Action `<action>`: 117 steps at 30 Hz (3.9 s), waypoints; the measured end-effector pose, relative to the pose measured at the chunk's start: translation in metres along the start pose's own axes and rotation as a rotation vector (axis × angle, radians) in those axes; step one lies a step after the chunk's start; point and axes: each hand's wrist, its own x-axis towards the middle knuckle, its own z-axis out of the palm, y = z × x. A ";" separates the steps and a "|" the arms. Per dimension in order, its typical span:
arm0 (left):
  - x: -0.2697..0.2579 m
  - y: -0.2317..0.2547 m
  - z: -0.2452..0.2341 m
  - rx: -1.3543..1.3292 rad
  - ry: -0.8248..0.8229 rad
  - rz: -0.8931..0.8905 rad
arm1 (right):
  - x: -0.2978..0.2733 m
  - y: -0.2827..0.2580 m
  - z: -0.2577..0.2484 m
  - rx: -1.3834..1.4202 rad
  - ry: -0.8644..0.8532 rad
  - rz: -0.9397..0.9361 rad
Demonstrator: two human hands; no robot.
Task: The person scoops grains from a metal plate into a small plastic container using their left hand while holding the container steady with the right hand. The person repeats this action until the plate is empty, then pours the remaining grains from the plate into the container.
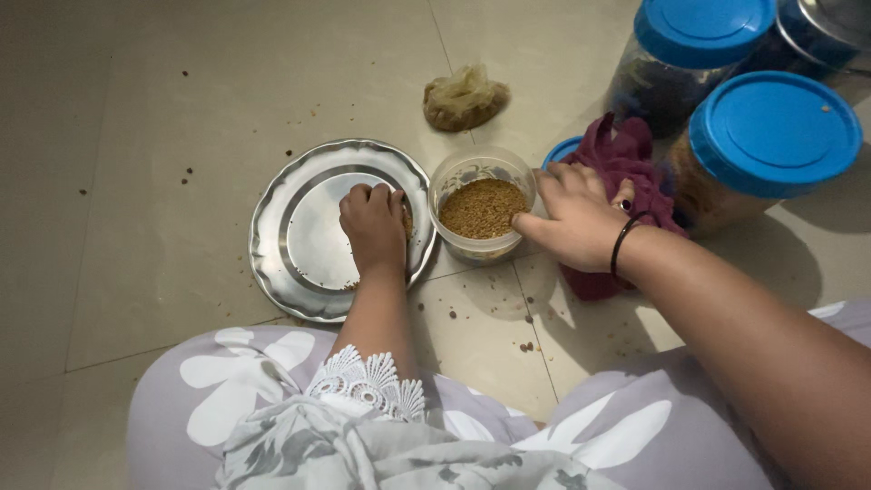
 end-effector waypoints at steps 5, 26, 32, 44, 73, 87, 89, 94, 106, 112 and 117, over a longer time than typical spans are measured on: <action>0.005 0.003 -0.003 0.090 0.004 0.034 | 0.002 0.002 -0.001 -0.017 0.005 -0.024; 0.011 0.003 -0.007 0.158 -0.169 -0.241 | 0.001 0.001 -0.002 -0.016 -0.007 -0.003; 0.021 0.003 -0.014 -0.077 0.024 -0.474 | 0.001 0.002 -0.001 -0.036 -0.004 0.007; 0.046 0.157 -0.021 -0.600 -0.142 -0.177 | -0.001 0.002 0.003 -0.044 0.044 -0.003; 0.031 0.171 -0.021 -0.246 -0.092 -0.115 | 0.004 0.005 0.004 -0.035 0.008 0.002; 0.011 0.015 -0.050 0.164 -0.347 -0.880 | 0.000 -0.001 -0.001 -0.052 -0.027 0.050; 0.004 0.005 -0.039 0.179 -0.392 -0.964 | 0.000 0.000 0.000 -0.046 -0.021 0.040; -0.004 -0.002 -0.012 0.203 -0.308 -0.772 | 0.000 0.002 0.002 -0.045 -0.014 0.032; 0.005 0.009 -0.009 -0.046 -0.220 -0.010 | 0.000 -0.003 -0.002 -0.005 -0.033 0.025; 0.000 0.011 -0.011 -0.181 -0.201 -0.127 | -0.002 -0.005 -0.004 -0.008 -0.043 0.030; -0.002 0.007 -0.007 -0.105 -0.070 0.012 | -0.001 -0.003 -0.003 -0.049 -0.044 0.034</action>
